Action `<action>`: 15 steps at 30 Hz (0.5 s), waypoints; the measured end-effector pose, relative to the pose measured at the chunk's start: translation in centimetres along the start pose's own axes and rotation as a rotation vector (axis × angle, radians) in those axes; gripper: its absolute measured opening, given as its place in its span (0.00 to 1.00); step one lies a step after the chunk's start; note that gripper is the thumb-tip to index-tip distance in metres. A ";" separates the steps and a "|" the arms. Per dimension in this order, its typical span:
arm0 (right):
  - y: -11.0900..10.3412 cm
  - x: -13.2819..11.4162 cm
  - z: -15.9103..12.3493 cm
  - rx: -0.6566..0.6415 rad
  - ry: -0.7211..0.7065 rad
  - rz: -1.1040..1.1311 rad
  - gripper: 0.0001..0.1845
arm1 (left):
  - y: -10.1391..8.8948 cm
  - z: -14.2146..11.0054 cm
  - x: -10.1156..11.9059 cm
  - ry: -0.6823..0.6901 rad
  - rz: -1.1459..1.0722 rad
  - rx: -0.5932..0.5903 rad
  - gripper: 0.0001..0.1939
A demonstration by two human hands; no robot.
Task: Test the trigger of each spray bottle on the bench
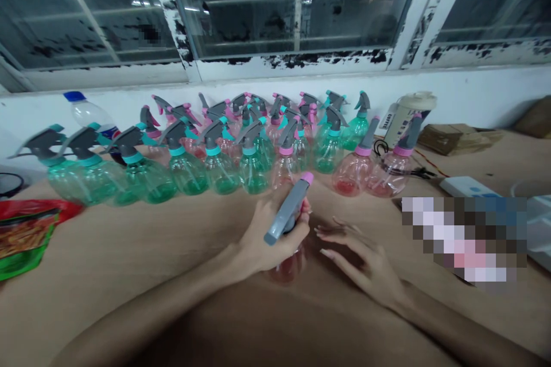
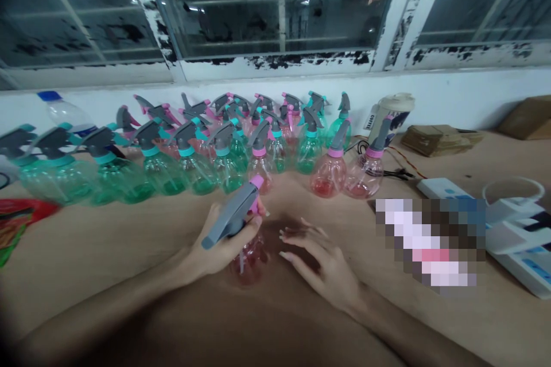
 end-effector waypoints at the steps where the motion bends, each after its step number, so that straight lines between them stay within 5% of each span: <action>1: -0.1 -0.5 0.1 0.024 -0.035 0.008 0.13 | 0.0 0.0 0.1 -0.002 0.004 -0.007 0.04; 7: 1.3 -1.6 0.3 -0.054 0.028 0.004 0.24 | 0.2 0.2 -0.5 -0.004 -0.040 -0.058 0.01; 11: 2.4 -2.0 0.5 -0.098 0.106 0.010 0.41 | 0.1 0.4 -1.5 -0.068 -0.067 -0.001 0.11; 15: 2.8 -3.2 2.0 -0.036 0.148 -0.010 0.44 | 0.8 0.0 -1.9 -0.134 -0.120 -0.025 0.18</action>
Point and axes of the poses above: each hand's wrist, its own z-axis towards the middle knuckle, its own y-axis out of the palm, x = y × z, the point moved 8 cm from there along z, towards the middle knuckle, and after that the axes turned 15 degrees about -y, right-handed, at the moved point
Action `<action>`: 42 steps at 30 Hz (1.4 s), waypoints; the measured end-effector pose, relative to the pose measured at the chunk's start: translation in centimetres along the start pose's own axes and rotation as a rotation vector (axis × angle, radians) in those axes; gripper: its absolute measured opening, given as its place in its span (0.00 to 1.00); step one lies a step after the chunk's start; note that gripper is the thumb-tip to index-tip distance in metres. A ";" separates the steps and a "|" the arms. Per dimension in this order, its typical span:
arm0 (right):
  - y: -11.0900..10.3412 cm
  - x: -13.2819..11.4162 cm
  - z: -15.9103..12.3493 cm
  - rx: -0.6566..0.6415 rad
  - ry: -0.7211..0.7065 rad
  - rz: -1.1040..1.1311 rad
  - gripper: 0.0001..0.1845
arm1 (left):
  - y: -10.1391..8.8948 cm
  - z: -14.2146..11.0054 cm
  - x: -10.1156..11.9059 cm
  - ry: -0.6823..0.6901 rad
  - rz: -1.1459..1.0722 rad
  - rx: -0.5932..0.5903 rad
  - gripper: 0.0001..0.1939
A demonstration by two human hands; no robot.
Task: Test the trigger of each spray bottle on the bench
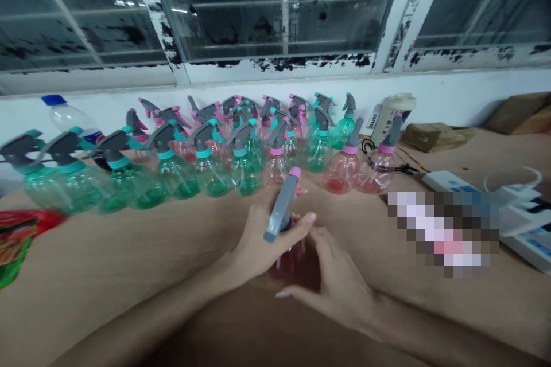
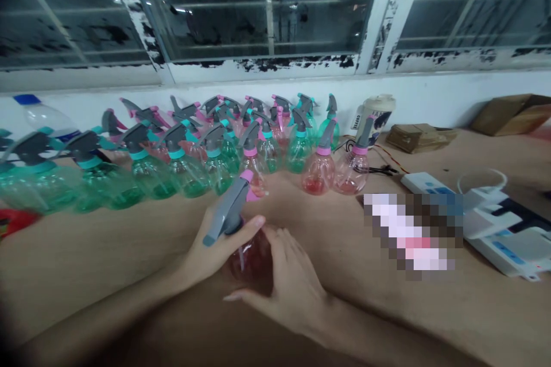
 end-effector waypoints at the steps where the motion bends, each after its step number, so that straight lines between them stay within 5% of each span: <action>1: 0.1 -0.4 0.5 0.008 0.002 -0.008 0.44 | 0.1 -0.1 -0.1 -0.016 -0.010 -0.008 0.19; 6: 0.2 -1.5 2.7 0.021 0.010 -0.100 0.33 | 0.1 -0.3 -0.3 -0.016 -0.019 -0.071 0.28; 10: -0.9 0.0 3.3 -0.004 0.060 -0.163 0.29 | -0.8 -0.3 -1.5 0.058 -0.073 -0.073 0.34; 19: -5.1 6.8 4.9 0.015 0.168 -0.565 0.37 | -0.9 -0.5 -8.2 -0.095 0.061 0.000 0.14; 34: -4.9 12.5 8.4 -0.067 0.329 -0.747 0.43 | -0.3 -0.6 -8.2 -0.117 0.190 -0.026 0.13; 42: -4.7 12.6 8.4 0.004 0.363 -0.714 0.49 | -0.1 -0.6 -8.1 -0.122 0.215 -0.061 0.15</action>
Point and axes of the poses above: each hand's wrist, its own z-axis towards the middle knuckle, its own y-axis out of the palm, x = y × z, the point moved 8 cm from there along z, towards the middle knuckle, and after that the axes turned 15 degrees about -y, right-handed, at the moved point
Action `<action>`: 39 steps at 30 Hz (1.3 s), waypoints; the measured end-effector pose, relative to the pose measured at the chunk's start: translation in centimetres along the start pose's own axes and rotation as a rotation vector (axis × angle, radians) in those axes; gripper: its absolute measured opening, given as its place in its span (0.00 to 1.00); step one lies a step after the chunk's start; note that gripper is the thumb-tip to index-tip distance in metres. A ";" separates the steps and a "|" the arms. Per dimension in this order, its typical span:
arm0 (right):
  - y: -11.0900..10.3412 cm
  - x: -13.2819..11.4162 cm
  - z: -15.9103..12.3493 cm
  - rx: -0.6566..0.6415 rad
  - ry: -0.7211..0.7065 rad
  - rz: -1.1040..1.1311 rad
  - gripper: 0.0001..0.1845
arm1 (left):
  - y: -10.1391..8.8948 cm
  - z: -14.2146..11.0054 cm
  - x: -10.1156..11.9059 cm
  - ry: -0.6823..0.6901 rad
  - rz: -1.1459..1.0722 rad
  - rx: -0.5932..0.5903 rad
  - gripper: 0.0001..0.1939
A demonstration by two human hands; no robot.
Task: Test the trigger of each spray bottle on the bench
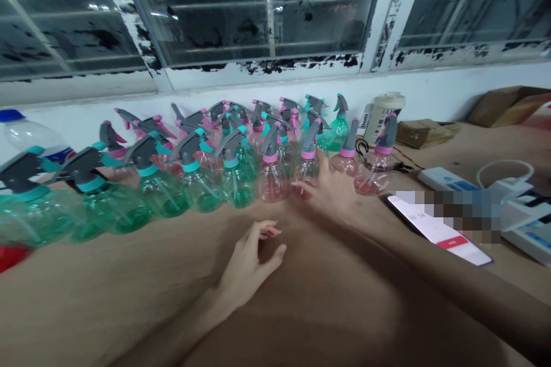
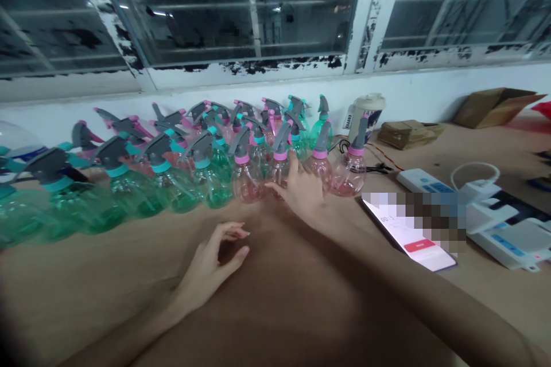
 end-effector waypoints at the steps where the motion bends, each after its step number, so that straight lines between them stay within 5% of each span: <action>1: -0.3 -0.1 -0.3 0.021 -0.007 0.007 0.49 | 0.1 0.0 0.0 -0.001 0.016 -0.007 0.16; 6: -3.9 0.7 -2.3 0.118 -0.046 0.025 0.36 | 0.1 0.1 -0.2 -0.024 0.051 -0.018 0.16; 9: -6.0 3.0 -3.6 0.148 -0.043 0.052 0.24 | 0.2 0.1 -0.3 -0.026 0.053 -0.022 0.15; 13: -6.3 7.0 -4.8 0.145 0.031 0.113 0.18 | 0.4 0.2 -0.3 -0.026 0.082 -0.025 0.16; 18: -4.1 9.1 -4.8 0.145 0.066 0.138 0.24 | 0.3 -0.1 0.1 0.035 0.118 0.008 0.16; 27: -1.5 8.8 -2.4 0.136 0.067 0.281 0.34 | 0.1 -0.6 0.6 0.109 0.148 0.016 0.13; 39: -2.9 6.6 -5.3 0.090 0.006 0.300 0.40 | 0.4 -0.5 0.3 0.097 0.141 0.016 0.14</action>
Point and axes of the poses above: each hand's wrist, its own z-axis towards the middle knuckle, its own y-axis out of the palm, x = y × z, the point moved 8 cm from there along z, towards the middle knuckle, and after that the axes turned 15 degrees about -y, right-handed, at the moved point
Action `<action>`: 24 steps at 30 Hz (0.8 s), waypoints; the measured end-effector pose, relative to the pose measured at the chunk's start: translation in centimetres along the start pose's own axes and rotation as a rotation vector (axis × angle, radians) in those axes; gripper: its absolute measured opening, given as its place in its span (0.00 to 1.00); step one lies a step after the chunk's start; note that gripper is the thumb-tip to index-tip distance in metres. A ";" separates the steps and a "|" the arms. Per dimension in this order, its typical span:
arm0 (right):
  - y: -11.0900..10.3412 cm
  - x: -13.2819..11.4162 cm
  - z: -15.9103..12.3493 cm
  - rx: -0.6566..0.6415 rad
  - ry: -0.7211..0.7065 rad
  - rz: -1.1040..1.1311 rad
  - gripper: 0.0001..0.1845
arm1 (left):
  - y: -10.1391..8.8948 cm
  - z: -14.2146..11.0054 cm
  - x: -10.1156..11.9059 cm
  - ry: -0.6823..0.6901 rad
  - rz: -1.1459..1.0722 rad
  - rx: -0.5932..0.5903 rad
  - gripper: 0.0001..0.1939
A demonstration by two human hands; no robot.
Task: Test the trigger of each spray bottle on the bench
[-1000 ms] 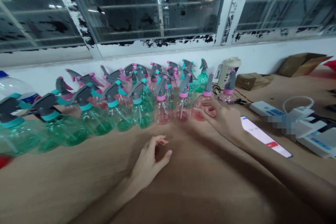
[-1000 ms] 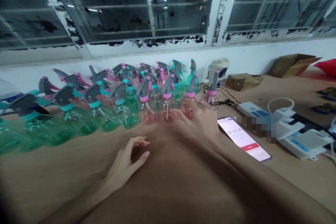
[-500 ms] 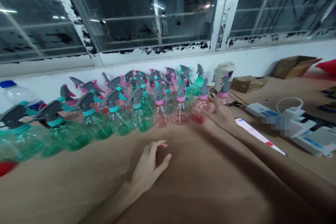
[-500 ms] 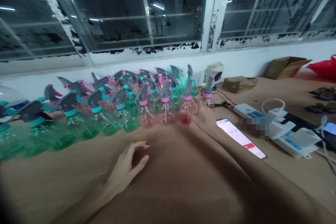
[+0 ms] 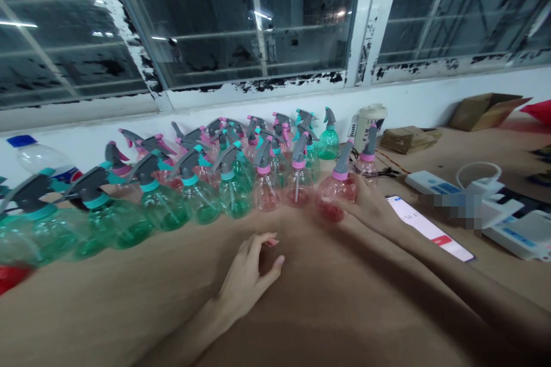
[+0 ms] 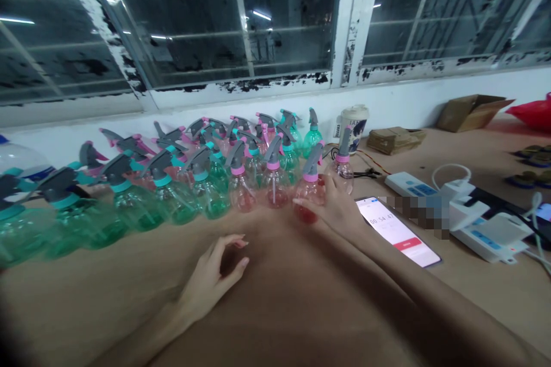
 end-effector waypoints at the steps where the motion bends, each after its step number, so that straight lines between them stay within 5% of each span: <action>1: -0.1 -0.6 -0.5 -0.023 0.004 0.006 0.41 | 0.0 0.0 -0.1 -0.004 -0.008 0.002 0.15; 8: -0.6 -7.5 -2.5 -0.192 -0.090 0.107 0.42 | -0.5 0.4 0.0 -0.051 -0.075 -0.014 0.23; 12: 1.5 -10.9 -3.7 -0.268 -0.115 0.411 0.39 | -1.4 0.2 1.5 -0.007 -0.121 -0.030 0.31; 17: 3.7 -14.3 -5.7 -0.326 -0.193 0.558 0.51 | -3.8 -0.3 4.1 0.076 -0.094 0.060 0.42; 20: 4.0 -16.0 -6.2 -0.459 -0.261 0.557 0.50 | -5.2 -0.1 5.4 0.112 -0.098 0.106 0.40; 24: 3.7 -15.5 -5.6 -0.599 -0.276 0.514 0.36 | -5.9 1.0 5.7 0.051 -0.270 0.104 0.32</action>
Point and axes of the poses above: each hand's wrist, its own z-axis towards the middle knuckle, its own y-axis out of the palm, x = y × z, the point moved 8 cm from there along z, towards the middle knuckle, and after that the axes turned 15 degrees about -y, right-handed, at the moved point
